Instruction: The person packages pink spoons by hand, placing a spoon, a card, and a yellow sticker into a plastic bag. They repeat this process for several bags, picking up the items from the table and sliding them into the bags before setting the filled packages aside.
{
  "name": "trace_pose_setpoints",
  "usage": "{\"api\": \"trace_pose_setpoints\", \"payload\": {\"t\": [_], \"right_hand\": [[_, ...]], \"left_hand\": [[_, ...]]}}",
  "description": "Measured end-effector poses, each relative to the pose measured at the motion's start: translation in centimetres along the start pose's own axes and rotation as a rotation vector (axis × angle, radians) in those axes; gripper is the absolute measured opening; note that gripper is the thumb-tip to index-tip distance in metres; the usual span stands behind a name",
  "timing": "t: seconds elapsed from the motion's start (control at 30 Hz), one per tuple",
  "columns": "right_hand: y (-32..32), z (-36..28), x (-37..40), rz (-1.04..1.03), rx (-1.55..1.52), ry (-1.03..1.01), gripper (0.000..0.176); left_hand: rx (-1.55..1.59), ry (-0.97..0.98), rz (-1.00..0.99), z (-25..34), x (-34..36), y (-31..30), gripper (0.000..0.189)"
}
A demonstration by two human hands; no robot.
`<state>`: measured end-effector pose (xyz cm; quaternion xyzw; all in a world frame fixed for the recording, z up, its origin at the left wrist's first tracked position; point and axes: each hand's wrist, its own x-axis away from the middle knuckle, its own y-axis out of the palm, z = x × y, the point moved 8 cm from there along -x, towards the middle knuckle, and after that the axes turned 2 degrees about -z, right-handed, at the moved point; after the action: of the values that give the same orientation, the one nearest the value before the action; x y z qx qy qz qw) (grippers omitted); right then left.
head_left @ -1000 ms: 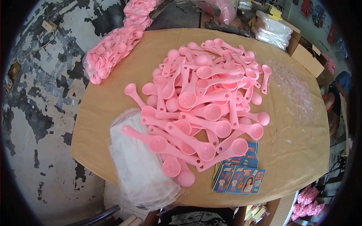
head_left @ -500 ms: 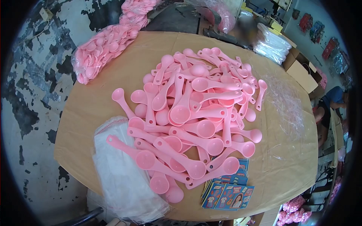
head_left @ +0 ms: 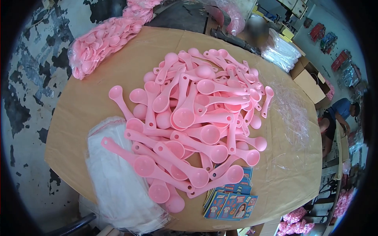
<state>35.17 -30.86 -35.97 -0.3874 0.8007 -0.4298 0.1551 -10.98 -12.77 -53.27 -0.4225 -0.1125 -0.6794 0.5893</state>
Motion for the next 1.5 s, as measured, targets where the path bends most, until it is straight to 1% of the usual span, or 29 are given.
{"api": "trace_pose_setpoints", "payload": {"t": [0.57,1.13,1.5], "right_hand": [[-0.6,-1.1,-1.2,0.01,-0.017,-0.028,0.025],[-1.4,-2.2,-2.7,0.033,0.0,-0.069,0.025],[-2.6,-2.2,-3.7,0.059,0.03,-0.052,0.026]], "left_hand": [[0.102,-0.015,0.045,0.1,-0.1,-0.4,0.045],[0.278,-0.045,0.116,0.1,0.1,-3.1,0.044],[0.383,-0.088,0.163,0.0,0.4,-4.6,0.044]]}}
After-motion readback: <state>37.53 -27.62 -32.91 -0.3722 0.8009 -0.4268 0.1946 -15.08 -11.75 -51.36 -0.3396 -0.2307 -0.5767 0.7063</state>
